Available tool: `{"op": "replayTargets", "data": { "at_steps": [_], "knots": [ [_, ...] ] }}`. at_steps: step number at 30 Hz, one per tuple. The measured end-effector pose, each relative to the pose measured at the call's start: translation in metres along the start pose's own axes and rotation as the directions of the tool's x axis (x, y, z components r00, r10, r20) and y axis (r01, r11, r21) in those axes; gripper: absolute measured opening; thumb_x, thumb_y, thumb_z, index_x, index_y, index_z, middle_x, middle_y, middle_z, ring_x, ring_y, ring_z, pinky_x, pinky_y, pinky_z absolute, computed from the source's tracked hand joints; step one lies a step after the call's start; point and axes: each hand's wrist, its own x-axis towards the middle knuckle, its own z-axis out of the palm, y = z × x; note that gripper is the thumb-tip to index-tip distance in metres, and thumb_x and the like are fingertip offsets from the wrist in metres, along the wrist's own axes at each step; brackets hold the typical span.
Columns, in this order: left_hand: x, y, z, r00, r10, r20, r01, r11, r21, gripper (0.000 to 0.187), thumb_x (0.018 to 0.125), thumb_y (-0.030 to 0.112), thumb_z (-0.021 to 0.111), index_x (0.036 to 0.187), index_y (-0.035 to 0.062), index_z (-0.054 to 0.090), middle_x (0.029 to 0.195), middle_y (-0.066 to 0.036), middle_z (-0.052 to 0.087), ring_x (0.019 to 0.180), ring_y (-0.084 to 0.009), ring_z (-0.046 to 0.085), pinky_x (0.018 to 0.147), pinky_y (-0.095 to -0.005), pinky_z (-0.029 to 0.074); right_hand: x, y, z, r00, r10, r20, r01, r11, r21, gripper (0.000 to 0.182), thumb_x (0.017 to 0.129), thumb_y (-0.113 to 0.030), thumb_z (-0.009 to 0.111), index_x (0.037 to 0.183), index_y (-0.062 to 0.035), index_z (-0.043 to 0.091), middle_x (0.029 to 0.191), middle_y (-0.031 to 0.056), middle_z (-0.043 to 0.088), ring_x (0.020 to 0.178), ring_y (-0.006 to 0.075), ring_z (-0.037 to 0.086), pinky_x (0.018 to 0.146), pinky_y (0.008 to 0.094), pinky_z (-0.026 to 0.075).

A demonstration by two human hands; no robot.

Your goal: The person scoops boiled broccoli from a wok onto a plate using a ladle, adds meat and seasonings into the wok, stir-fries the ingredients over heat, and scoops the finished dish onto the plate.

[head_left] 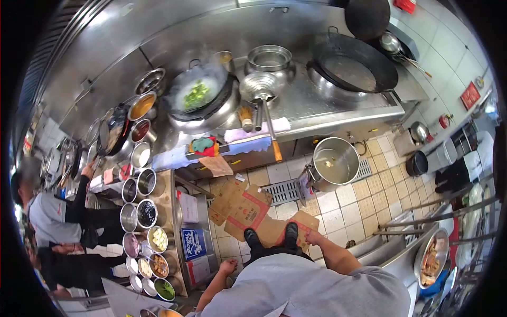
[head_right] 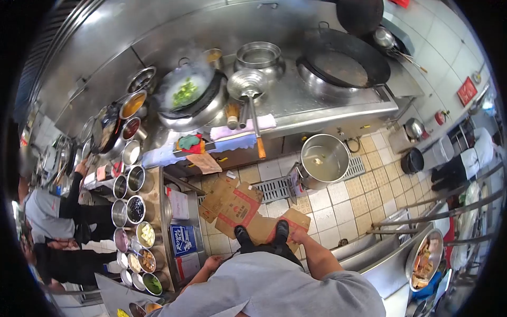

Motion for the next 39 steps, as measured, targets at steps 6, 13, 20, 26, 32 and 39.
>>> {"op": "replayTargets", "data": {
  "at_steps": [6,13,20,26,32,39],
  "knots": [
    [0.069,-0.065,-0.026,0.985,0.061,-0.161,-0.09,0.98,-0.18,0.025,0.083,0.027,0.06,0.097,0.0063,0.066,0.082,-0.007,0.067,0.066,-0.0162,0.064,0.063,-0.029,0.051,0.0,-0.052,-0.026,0.991,-0.017,0.132,0.014,1.0,0.024,0.035,0.092,-0.033,0.042,0.102,-0.0028,0.057,0.09,0.0113,0.065,0.07,0.0216,0.063,0.053,0.0342,0.05],
    [0.057,-0.001,-0.055,0.972,0.006,-0.236,-0.162,0.747,-0.645,0.023,0.085,0.025,0.059,0.094,0.0039,0.064,0.073,-0.004,0.062,0.069,-0.0129,0.061,0.058,-0.0279,0.05,-0.04,-0.174,-0.106,0.98,-0.159,0.117,0.011,0.634,0.773,0.065,0.089,-0.06,0.03,0.116,-0.0047,0.052,0.108,0.0128,0.06,0.097,0.0265,0.059,0.083,0.0425,0.045],
    [0.027,0.031,-0.056,0.996,0.028,-0.081,-0.04,0.987,-0.154,0.031,0.083,0.034,0.059,0.098,0.007,0.064,0.081,-0.01,0.066,0.081,-0.0207,0.064,0.07,-0.0326,0.051,0.013,-0.363,-0.169,0.94,-0.342,0.002,0.201,0.558,0.805,0.046,0.087,-0.049,0.048,0.102,-0.0051,0.051,0.081,0.0089,0.059,0.064,0.0208,0.056,0.057,0.038,0.048],
    [0.14,-0.056,-0.089,0.967,0.165,-0.195,-0.22,0.926,-0.307,0.029,0.083,0.03,0.055,0.102,0.0081,0.061,0.08,-0.008,0.065,0.075,-0.023,0.064,0.067,-0.0328,0.051,-0.055,-0.549,-0.228,0.809,-0.454,-0.374,0.587,0.671,0.453,0.019,0.088,-0.017,0.053,0.099,-0.0031,0.047,0.061,0.0026,0.048,0.045,0.0121,0.045,0.041,0.0275,0.039],
    [0.195,-0.066,-0.14,0.981,-0.1,-0.167,-0.027,0.778,-0.628,0.025,0.083,0.02,0.057,0.099,0.0007,0.063,0.076,-0.007,0.063,0.061,-0.0176,0.059,0.055,-0.0308,0.048,-0.103,-0.585,-0.174,0.742,-0.534,-0.406,0.667,0.526,0.527,0.021,0.091,-0.02,0.052,0.109,-0.0093,0.047,0.067,0.0009,0.046,0.045,0.0098,0.042,0.039,0.0257,0.038],
    [0.23,-0.05,-0.198,0.983,-0.029,-0.183,-0.101,0.747,-0.657,0.024,0.084,0.022,0.057,0.097,0.0029,0.063,0.081,-0.006,0.064,0.064,-0.015,0.058,0.056,-0.03,0.049,-0.069,-0.666,-0.182,0.657,-0.649,-0.383,0.746,0.631,0.21,0.016,0.087,-0.013,0.054,0.098,-0.0044,0.046,0.063,0.0029,0.047,0.045,0.0113,0.045,0.037,0.0287,0.039]
  ]
}}
